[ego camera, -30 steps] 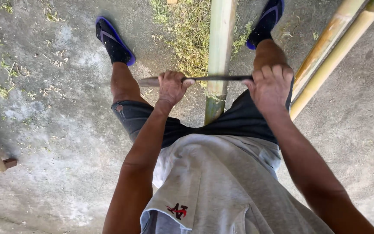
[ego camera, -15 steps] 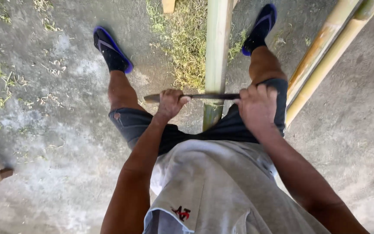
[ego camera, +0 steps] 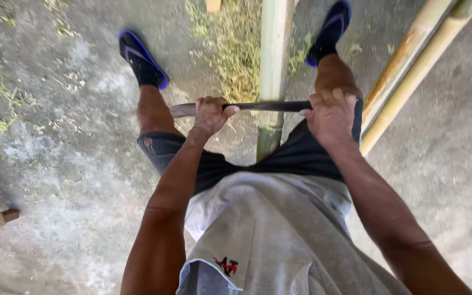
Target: Using a machete as a drawknife to shave and smooth a bamboo pole.
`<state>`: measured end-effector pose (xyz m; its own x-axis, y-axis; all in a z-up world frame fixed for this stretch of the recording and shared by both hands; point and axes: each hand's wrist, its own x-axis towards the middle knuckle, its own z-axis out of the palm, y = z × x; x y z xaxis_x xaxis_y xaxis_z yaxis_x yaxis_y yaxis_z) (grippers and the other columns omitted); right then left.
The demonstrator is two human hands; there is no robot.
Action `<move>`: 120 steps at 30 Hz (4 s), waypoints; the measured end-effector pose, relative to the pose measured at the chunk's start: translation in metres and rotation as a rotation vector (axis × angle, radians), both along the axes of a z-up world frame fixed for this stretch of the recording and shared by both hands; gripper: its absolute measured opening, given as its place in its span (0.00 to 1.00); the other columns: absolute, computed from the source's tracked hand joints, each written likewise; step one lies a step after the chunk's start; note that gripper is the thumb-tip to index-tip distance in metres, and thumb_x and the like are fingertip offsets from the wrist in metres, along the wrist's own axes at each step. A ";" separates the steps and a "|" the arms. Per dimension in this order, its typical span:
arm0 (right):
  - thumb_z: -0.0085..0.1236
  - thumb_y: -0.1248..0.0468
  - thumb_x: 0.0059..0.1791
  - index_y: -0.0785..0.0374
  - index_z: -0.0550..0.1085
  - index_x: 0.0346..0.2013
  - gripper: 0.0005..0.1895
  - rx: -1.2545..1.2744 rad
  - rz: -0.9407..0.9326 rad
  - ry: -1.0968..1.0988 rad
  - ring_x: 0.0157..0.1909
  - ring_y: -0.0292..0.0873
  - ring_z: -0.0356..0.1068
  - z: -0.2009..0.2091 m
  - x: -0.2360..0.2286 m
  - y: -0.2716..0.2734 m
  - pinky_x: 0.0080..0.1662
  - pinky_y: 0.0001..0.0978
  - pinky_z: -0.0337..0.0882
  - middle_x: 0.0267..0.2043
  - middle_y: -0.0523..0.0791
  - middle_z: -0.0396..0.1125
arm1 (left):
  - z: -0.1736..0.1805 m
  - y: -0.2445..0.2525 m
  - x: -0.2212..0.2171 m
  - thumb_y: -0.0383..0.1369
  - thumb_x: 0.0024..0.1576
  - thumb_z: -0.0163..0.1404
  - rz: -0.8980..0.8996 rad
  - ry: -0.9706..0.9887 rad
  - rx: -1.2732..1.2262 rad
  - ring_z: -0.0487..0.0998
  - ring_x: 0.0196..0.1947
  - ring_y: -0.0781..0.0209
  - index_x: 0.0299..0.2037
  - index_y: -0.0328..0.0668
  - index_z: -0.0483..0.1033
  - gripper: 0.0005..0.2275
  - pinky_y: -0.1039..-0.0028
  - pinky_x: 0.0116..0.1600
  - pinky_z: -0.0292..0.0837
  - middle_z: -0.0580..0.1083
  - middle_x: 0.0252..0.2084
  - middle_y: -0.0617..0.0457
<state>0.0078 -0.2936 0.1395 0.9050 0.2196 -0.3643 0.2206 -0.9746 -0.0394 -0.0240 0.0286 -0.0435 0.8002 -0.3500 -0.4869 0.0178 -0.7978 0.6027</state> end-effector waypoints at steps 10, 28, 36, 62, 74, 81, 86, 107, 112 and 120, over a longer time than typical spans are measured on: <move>0.64 0.47 0.42 0.55 0.79 0.34 0.17 -0.073 -0.006 0.174 0.45 0.45 0.65 0.008 -0.033 0.009 0.47 0.47 0.57 0.36 0.43 0.70 | 0.002 0.005 -0.030 0.69 0.55 0.27 -0.182 0.286 0.118 0.75 0.36 0.54 0.33 0.48 0.78 0.36 0.47 0.63 0.56 0.72 0.26 0.51; 0.62 0.45 0.52 0.55 0.80 0.47 0.19 0.061 -0.017 0.039 0.54 0.50 0.65 -0.038 -0.018 -0.056 0.56 0.51 0.57 0.47 0.46 0.71 | 0.069 -0.030 0.023 0.66 0.62 0.31 -0.027 -0.100 0.270 0.73 0.29 0.52 0.33 0.47 0.81 0.34 0.55 0.56 0.59 0.75 0.25 0.50; 0.62 0.46 0.47 0.55 0.80 0.42 0.19 0.074 -0.055 0.190 0.54 0.49 0.65 -0.026 -0.005 -0.044 0.58 0.49 0.57 0.45 0.45 0.71 | 0.092 -0.029 0.011 0.64 0.59 0.36 -0.063 0.033 0.255 0.75 0.36 0.50 0.32 0.44 0.82 0.32 0.51 0.57 0.56 0.76 0.25 0.48; 0.60 0.51 0.50 0.53 0.79 0.46 0.14 0.184 -0.017 0.240 0.53 0.54 0.70 -0.023 0.035 -0.027 0.57 0.50 0.63 0.45 0.49 0.74 | 0.118 -0.018 0.027 0.67 0.62 0.33 -0.058 0.122 0.470 0.82 0.44 0.47 0.45 0.47 0.81 0.33 0.48 0.69 0.61 0.81 0.41 0.44; 0.60 0.49 0.51 0.53 0.77 0.42 0.14 0.237 0.023 0.321 0.49 0.47 0.71 -0.042 0.000 -0.029 0.55 0.47 0.61 0.42 0.44 0.73 | 0.121 0.002 -0.010 0.66 0.57 0.39 -0.014 0.123 0.365 0.81 0.40 0.46 0.39 0.44 0.79 0.32 0.48 0.61 0.65 0.80 0.33 0.43; 0.63 0.48 0.50 0.56 0.78 0.39 0.15 0.122 0.064 0.092 0.52 0.47 0.68 -0.028 0.026 -0.047 0.58 0.44 0.60 0.43 0.43 0.72 | 0.054 -0.025 0.011 0.68 0.53 0.37 0.098 0.016 0.192 0.75 0.48 0.41 0.42 0.46 0.81 0.34 0.45 0.60 0.55 0.79 0.36 0.43; 0.63 0.49 0.46 0.50 0.79 0.39 0.13 -0.015 0.130 0.091 0.49 0.46 0.67 0.006 -0.022 -0.047 0.57 0.48 0.56 0.41 0.43 0.71 | 0.068 -0.030 -0.025 0.68 0.57 0.33 -0.059 0.230 0.189 0.77 0.50 0.45 0.45 0.46 0.80 0.35 0.43 0.69 0.46 0.77 0.37 0.43; 0.59 0.45 0.49 0.49 0.78 0.47 0.18 0.027 -0.030 0.402 0.57 0.45 0.71 -0.043 -0.016 -0.064 0.61 0.46 0.59 0.48 0.44 0.75 | 0.170 -0.012 0.003 0.57 0.45 0.62 -0.143 0.360 0.410 0.74 0.61 0.53 0.56 0.55 0.76 0.30 0.52 0.68 0.56 0.78 0.53 0.53; 0.56 0.46 0.52 0.51 0.79 0.46 0.17 0.024 -0.007 0.335 0.56 0.46 0.72 -0.066 -0.024 -0.071 0.58 0.46 0.61 0.49 0.44 0.75 | 0.161 -0.004 -0.004 0.50 0.39 0.68 -0.175 0.334 0.435 0.75 0.60 0.52 0.56 0.54 0.76 0.33 0.58 0.64 0.67 0.79 0.54 0.53; 0.56 0.48 0.50 0.47 0.80 0.46 0.15 0.157 0.008 0.108 0.56 0.44 0.68 -0.075 -0.027 -0.076 0.57 0.44 0.59 0.48 0.40 0.75 | 0.216 -0.013 0.008 0.55 0.44 0.66 -0.152 0.289 0.467 0.74 0.61 0.49 0.54 0.50 0.78 0.31 0.56 0.64 0.66 0.77 0.55 0.50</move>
